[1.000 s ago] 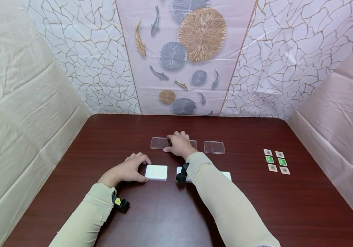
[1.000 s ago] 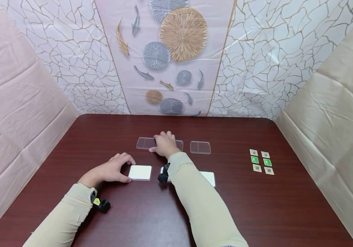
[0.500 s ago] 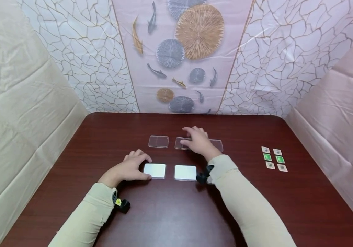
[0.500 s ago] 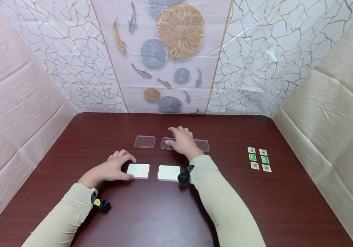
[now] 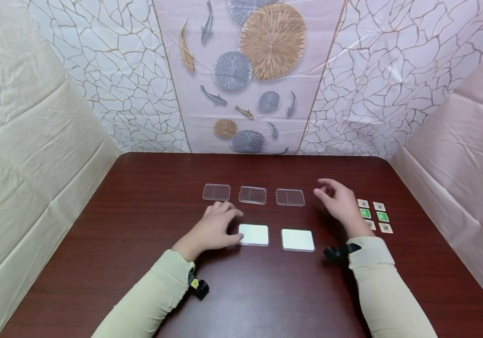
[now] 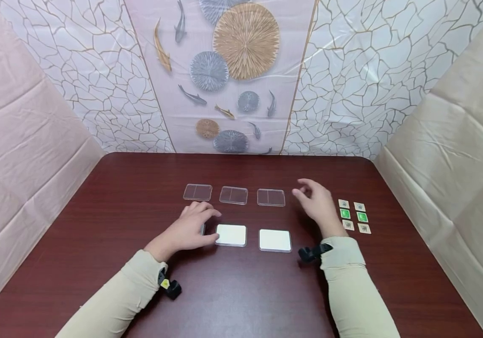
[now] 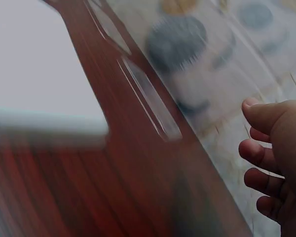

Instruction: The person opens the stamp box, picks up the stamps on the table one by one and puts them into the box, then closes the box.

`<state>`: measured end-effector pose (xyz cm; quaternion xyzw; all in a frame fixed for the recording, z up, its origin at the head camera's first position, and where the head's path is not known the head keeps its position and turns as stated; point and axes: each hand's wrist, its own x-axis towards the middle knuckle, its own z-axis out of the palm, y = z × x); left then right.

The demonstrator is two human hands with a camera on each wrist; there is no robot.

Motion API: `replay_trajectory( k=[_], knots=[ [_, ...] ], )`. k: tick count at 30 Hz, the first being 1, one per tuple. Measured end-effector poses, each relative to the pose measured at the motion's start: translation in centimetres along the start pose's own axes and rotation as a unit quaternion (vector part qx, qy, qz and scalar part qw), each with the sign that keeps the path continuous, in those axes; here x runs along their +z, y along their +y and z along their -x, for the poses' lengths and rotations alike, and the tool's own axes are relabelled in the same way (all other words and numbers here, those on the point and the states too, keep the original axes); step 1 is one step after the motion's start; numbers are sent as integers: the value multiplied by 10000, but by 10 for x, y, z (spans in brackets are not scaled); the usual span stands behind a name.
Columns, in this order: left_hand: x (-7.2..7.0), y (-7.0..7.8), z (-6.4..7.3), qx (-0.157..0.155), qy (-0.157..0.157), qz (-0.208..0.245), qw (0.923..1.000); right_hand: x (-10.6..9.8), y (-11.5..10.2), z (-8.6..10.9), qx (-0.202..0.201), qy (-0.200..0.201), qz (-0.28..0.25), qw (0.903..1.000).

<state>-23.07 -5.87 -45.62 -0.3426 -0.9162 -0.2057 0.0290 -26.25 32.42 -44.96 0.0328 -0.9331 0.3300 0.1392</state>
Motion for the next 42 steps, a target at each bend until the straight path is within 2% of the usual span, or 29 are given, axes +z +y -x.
replay_trajectory(
  k=[5,9,11,17,26,34,42],
  knots=[
    [16,24,-19,170,-34,-141,9998,-22,34,14,608,695,65,9957],
    [27,38,-30,125,-171,-268,9994,-35,55,21,1177,1072,98,9872],
    [31,45,-35,83,-210,-295,9993,-39,65,24,1255,1156,281,9849],
    [43,62,-44,85,-298,-397,9987,-46,83,33,1372,1042,1006,9799],
    [54,76,-50,97,-417,-557,9975,-44,84,34,1545,550,1618,9731],
    [61,81,-50,166,-241,-873,9957,-42,85,32,1587,449,1758,9705],
    [64,77,-47,327,-11,-882,9956,-35,77,31,1429,394,2118,9660]
  ],
)
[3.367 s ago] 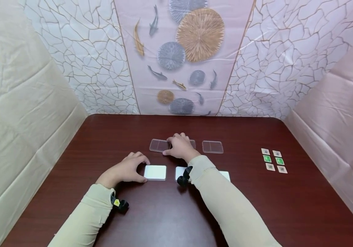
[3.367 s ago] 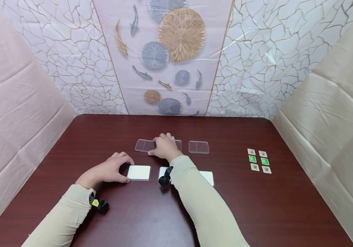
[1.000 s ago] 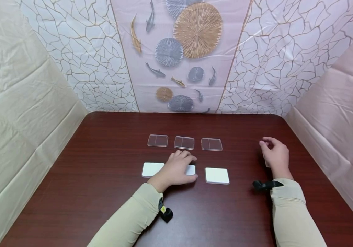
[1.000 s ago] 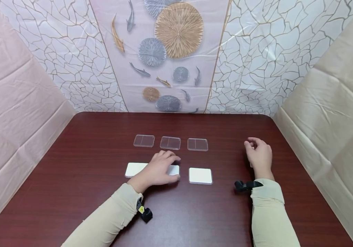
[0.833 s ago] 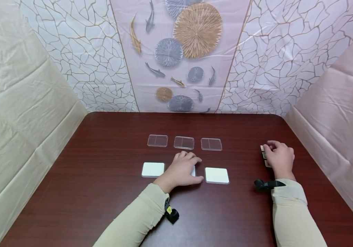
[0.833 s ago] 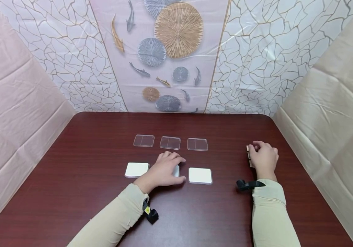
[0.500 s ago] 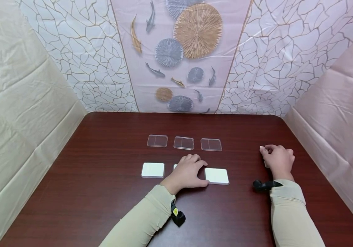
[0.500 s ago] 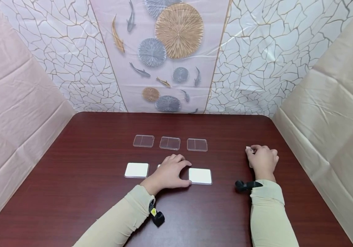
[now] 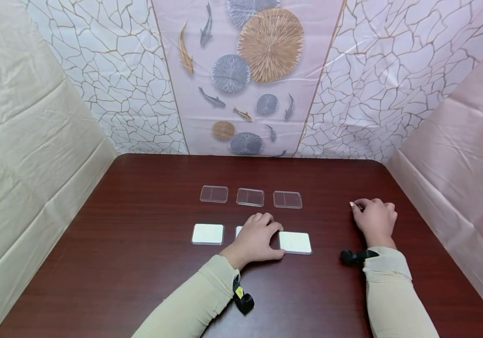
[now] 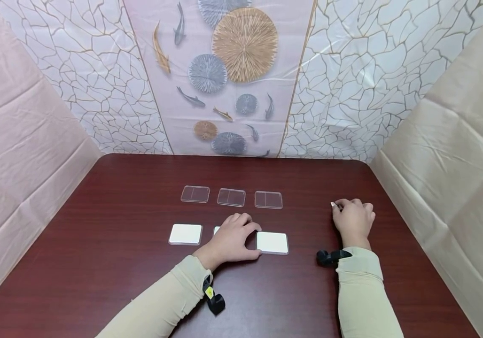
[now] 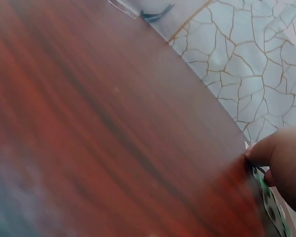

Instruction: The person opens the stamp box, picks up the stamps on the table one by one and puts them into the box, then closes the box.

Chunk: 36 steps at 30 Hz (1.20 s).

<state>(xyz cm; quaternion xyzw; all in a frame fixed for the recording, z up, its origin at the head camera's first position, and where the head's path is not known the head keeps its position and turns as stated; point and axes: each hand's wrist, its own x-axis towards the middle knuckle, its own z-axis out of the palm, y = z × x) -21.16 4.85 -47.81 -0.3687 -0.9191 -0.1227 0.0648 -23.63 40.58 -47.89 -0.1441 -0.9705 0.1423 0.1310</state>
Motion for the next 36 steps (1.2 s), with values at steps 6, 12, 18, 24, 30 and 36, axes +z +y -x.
replay_trajectory(
  k=[6,12,18,24,30,36],
  knots=[
    [1,0,1,102,118,-112,9998,0,-6,2,-64,49,-30,10000],
    [6,-1,3,153,161,-180,9996,4,-6,2,-162,137,-331,9992],
    [9,-2,2,208,200,-221,9993,5,-4,4,-5,293,-635,9976],
    [7,-4,0,223,272,-321,9989,2,-6,2,44,341,-613,9975],
    [4,-4,0,236,282,-284,9989,2,-7,1,75,516,-850,9950],
    [6,-2,1,211,300,-239,9990,4,-13,4,29,793,-1353,9876]
  ],
)
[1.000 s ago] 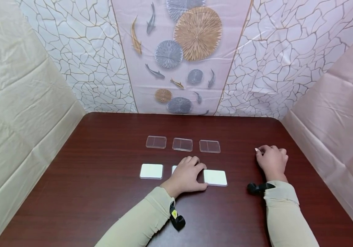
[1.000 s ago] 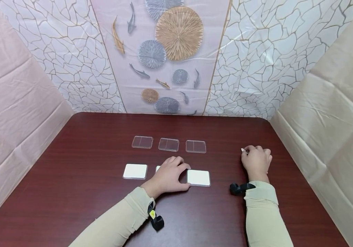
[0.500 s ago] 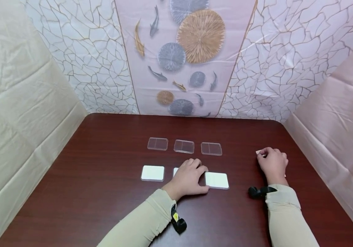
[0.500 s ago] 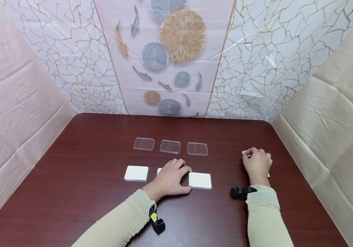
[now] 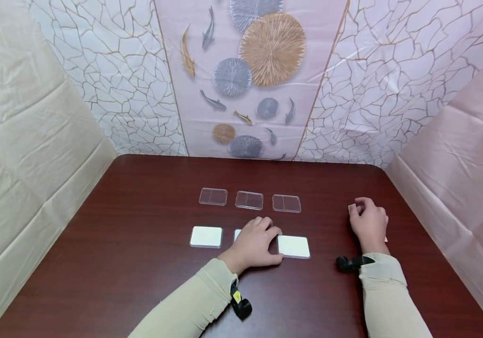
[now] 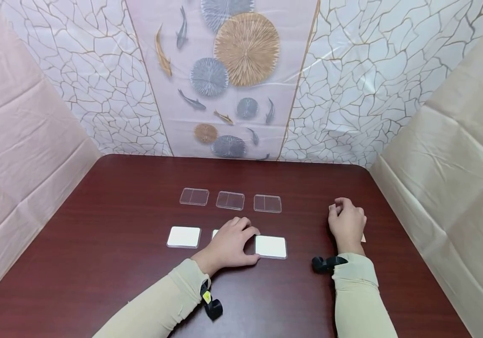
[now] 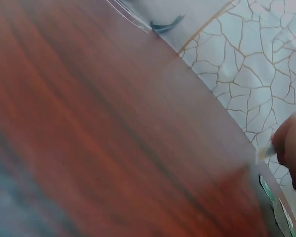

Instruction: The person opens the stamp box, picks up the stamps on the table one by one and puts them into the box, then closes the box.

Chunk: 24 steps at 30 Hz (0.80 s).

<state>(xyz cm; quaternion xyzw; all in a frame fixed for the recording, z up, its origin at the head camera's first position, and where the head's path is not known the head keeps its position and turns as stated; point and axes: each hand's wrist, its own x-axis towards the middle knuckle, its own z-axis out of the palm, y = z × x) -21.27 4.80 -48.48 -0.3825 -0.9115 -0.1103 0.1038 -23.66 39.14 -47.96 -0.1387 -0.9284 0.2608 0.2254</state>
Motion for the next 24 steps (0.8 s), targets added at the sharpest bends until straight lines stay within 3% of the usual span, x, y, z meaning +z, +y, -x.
replay_trajectory(
  k=[6,9,12,17,24],
  knots=[
    [2,0,0,-40,-19,13,10000,12,-13,9,-143,210,-757,9968],
    [1,0,1,-85,-50,3,10000,20,-22,16,-89,97,-1273,9918],
    [0,0,1,-118,-75,-30,9999,25,-32,23,-72,-186,-1667,9858],
    [0,0,0,-137,-149,-34,9998,27,-45,35,-374,-867,-2147,9721],
    [0,-1,-1,-131,-136,-44,9998,29,-65,54,-741,-1408,-2468,9559]
  ],
)
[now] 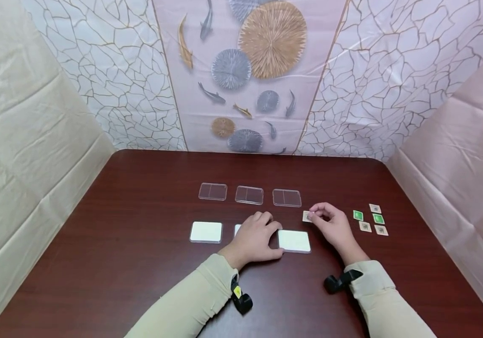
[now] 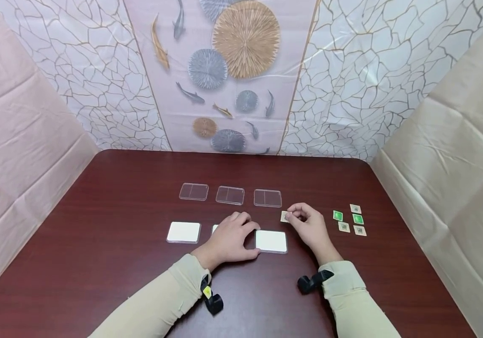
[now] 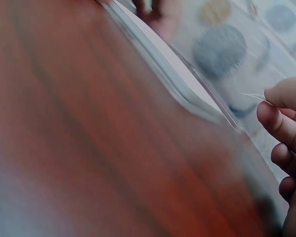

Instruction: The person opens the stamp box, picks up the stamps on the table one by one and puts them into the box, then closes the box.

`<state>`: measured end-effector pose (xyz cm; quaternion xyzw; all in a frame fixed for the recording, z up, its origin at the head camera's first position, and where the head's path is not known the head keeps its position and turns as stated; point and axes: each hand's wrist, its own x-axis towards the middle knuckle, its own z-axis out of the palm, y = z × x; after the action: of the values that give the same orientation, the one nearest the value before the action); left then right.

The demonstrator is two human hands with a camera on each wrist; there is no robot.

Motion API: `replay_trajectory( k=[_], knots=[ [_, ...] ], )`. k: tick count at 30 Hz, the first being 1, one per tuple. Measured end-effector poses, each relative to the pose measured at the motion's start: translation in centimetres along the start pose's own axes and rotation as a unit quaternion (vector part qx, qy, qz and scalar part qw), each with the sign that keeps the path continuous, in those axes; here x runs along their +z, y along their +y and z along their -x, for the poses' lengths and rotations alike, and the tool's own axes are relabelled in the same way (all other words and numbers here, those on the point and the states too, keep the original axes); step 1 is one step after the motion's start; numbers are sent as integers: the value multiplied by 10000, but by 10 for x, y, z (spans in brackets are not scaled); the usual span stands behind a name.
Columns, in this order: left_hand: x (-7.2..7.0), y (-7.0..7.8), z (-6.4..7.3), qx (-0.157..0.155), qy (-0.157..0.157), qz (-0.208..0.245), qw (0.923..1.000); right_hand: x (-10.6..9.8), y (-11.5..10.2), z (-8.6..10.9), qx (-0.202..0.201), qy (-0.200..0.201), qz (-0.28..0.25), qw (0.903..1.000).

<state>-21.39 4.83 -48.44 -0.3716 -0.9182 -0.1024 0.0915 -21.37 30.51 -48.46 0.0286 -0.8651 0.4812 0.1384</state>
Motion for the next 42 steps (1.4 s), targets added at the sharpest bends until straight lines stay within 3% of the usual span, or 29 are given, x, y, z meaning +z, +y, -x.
replay_trajectory(
  k=[8,17,22,29,34,42],
  knots=[
    [1,0,-1,24,152,52,9999,21,-22,20,-393,-594,216,9972],
    [1,0,-2,-1,19,-28,10000,35,-32,29,-1063,-571,1250,9848],
    [1,1,-1,-18,22,-15,10000,36,-31,30,-1787,-641,1625,9683],
    [3,0,-1,-15,45,-1,10000,36,-30,29,-2724,-720,2109,9360],
    [4,0,-2,3,80,-22,10000,36,-31,28,-2985,-766,2321,9226],
    [5,0,-2,11,73,-48,10000,36,-32,28,-3034,-902,2499,9151]
  ],
)
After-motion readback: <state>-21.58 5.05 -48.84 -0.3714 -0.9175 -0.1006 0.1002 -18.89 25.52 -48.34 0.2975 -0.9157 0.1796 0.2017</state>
